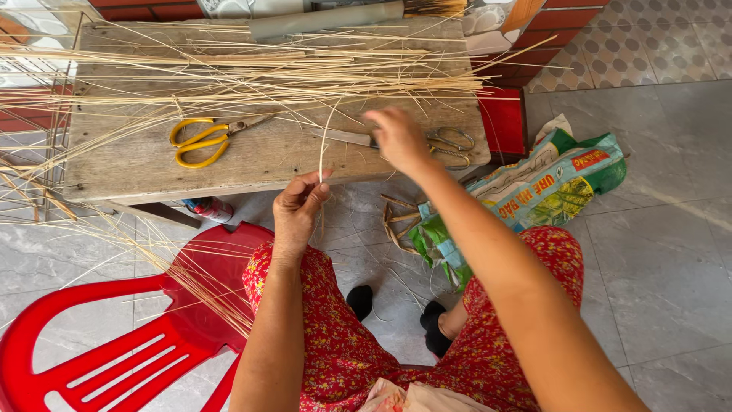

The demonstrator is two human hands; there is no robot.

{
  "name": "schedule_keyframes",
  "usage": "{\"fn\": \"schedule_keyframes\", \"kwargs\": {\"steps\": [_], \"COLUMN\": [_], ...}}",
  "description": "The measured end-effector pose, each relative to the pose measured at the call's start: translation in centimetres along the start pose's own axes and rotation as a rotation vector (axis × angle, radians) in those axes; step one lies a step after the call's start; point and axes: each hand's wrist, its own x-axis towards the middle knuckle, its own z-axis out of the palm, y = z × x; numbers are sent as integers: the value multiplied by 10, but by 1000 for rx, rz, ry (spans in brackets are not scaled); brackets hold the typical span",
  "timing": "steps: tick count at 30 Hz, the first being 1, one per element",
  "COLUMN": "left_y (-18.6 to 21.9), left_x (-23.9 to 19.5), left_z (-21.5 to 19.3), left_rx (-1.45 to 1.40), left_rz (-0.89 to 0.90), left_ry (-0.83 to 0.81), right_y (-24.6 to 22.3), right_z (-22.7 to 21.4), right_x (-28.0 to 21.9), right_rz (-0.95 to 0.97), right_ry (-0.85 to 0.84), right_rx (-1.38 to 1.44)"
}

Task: The person sits on a red plastic chair and uses a knife to peel thin strips from bamboo sticks. They hold the sticks in their left hand and scrape the knife along the length of the bamboo to remove the outer layer, occasionally adjusting their grip or the position of the stick.

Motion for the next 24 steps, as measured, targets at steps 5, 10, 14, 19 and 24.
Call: {"fn": "schedule_keyframes", "kwargs": {"steps": [5, 10, 14, 19, 24], "left_y": [2, 0, 1, 0, -5], "left_x": [3, 3, 1, 2, 3], "left_z": [-5, -3, 3, 7, 12], "left_rx": [-8, -6, 0, 108, 100], "left_rz": [1, -33, -48, -24, -45], "left_ry": [-27, -10, 1, -2, -47], "right_y": [77, 92, 97, 112, 112], "right_z": [-52, -50, -47, -67, -111], "right_x": [-63, -96, -95, -119, -163], "right_rz": [141, 72, 66, 330, 574], "right_ry": [15, 90, 161, 120, 44], "right_rx": [-192, -204, -240, 284, 1111]}}
